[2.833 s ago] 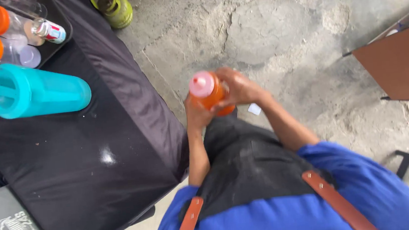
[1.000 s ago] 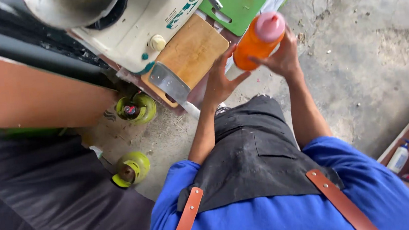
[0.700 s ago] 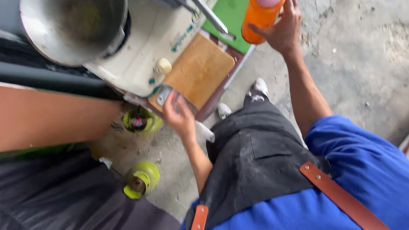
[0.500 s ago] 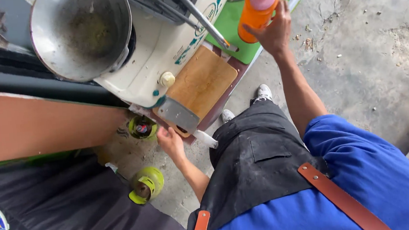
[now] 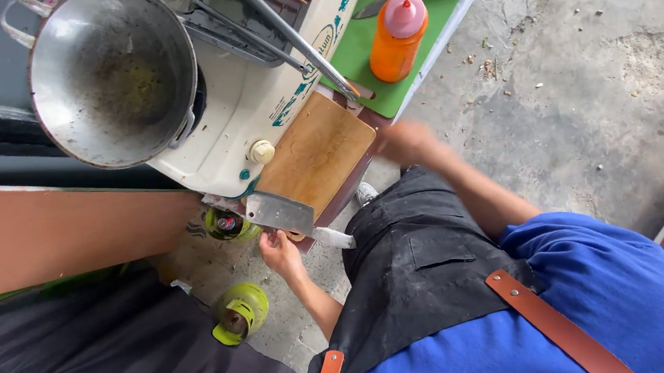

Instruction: The person cleans a meat cleaver and a wooden cutting board with a sponge and soapy water in a basin.

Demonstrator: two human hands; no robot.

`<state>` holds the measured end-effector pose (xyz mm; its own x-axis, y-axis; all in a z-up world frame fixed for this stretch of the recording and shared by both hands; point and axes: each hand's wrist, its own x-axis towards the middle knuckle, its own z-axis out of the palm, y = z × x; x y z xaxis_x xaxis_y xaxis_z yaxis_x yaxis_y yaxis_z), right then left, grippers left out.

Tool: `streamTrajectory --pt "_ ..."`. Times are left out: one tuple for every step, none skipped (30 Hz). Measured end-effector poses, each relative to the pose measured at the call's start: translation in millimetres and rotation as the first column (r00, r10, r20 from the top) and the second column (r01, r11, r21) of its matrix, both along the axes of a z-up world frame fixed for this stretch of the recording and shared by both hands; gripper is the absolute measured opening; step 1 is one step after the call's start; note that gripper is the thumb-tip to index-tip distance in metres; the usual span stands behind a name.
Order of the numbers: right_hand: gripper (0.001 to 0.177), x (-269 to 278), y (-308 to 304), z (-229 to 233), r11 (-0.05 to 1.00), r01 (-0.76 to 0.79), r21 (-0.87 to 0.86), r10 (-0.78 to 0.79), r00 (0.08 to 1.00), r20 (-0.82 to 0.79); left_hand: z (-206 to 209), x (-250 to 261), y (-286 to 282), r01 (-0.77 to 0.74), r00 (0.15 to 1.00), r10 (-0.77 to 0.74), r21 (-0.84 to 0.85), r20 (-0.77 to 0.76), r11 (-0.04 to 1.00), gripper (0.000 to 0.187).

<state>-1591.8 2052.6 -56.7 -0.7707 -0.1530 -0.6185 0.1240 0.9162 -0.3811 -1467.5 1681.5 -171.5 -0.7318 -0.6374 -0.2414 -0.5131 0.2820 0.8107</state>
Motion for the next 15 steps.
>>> streamTrajectory --pt "0.031 16 -31 -6 0.994 -0.058 -0.096 0.057 0.998 -0.013 1 0 0 -0.014 1.0 0.013 0.025 0.023 1.0 0.049" --pt "0.034 27 -61 -12 0.976 -0.163 -0.147 0.172 0.984 0.053 2 1 -1 -0.028 0.999 0.025 0.05 0.047 0.998 0.048" --pt "0.028 40 -96 -15 0.956 -0.255 -0.148 0.256 0.967 -0.01 4 0 -2 -0.042 0.997 0.037 0.072 0.069 0.996 0.047" --pt "0.045 56 -123 -17 0.936 -0.286 -0.207 0.285 0.958 -0.037 6 1 0 -0.039 0.998 0.035 0.09 0.045 0.995 0.047" --pt "0.063 67 -140 -19 0.902 -0.379 -0.207 0.37 0.925 -0.084 8 1 1 -0.034 0.999 0.032 0.106 0.021 0.994 0.046" --pt "0.083 79 -150 -22 0.859 -0.469 -0.203 0.451 0.883 -0.131 10 2 2 -0.028 1.0 0.029 0.122 -0.002 0.992 0.046" --pt "0.083 90 -158 -27 0.835 -0.517 -0.189 0.49 0.855 -0.172 11 1 2 -0.035 0.999 0.037 0.145 -0.01 0.989 0.046" --pt "0.083 97 -166 -33 0.809 -0.562 -0.173 0.526 0.823 -0.213 10 3 0 -0.042 0.999 0.045 0.167 -0.017 0.985 0.046" --pt "0.084 99 -170 -39 0.778 -0.609 -0.154 0.564 0.786 -0.255 9 5 -1 -0.051 0.998 0.057 0.19 -0.026 0.981 0.046" --pt "0.079 99 -169 -44 0.788 -0.592 -0.169 0.545 0.798 -0.258 8 5 -2 -0.041 0.997 0.05 0.167 -0.051 0.985 0.045" --pt "0.075 100 -167 -47 0.795 -0.577 -0.186 0.528 0.809 -0.258 6 7 -2 -0.035 0.996 0.046 0.144 -0.074 0.989 0.044" --pt "0.072 100 -166 -47 0.801 -0.563 -0.203 0.51 0.82 -0.258 5 6 -2 -0.029 0.994 0.041 0.12 -0.097 0.992 0.043" --pt "0.072 99 -165 -44 0.832 -0.501 -0.24 0.459 0.863 -0.212 4 7 -1 -0.038 0.993 0.052 0.131 -0.104 0.991 0.044" --pt "0.072 96 -163 -38 0.858 -0.436 -0.273 0.405 0.9 -0.163 4 8 0 -0.047 0.992 0.063 0.142 -0.112 0.989 0.045" --pt "0.073 91 -160 -31 0.879 -0.37 -0.301 0.352 0.929 -0.114 5 7 2 -0.057 0.99 0.076 0.153 -0.122 0.987 0.046"
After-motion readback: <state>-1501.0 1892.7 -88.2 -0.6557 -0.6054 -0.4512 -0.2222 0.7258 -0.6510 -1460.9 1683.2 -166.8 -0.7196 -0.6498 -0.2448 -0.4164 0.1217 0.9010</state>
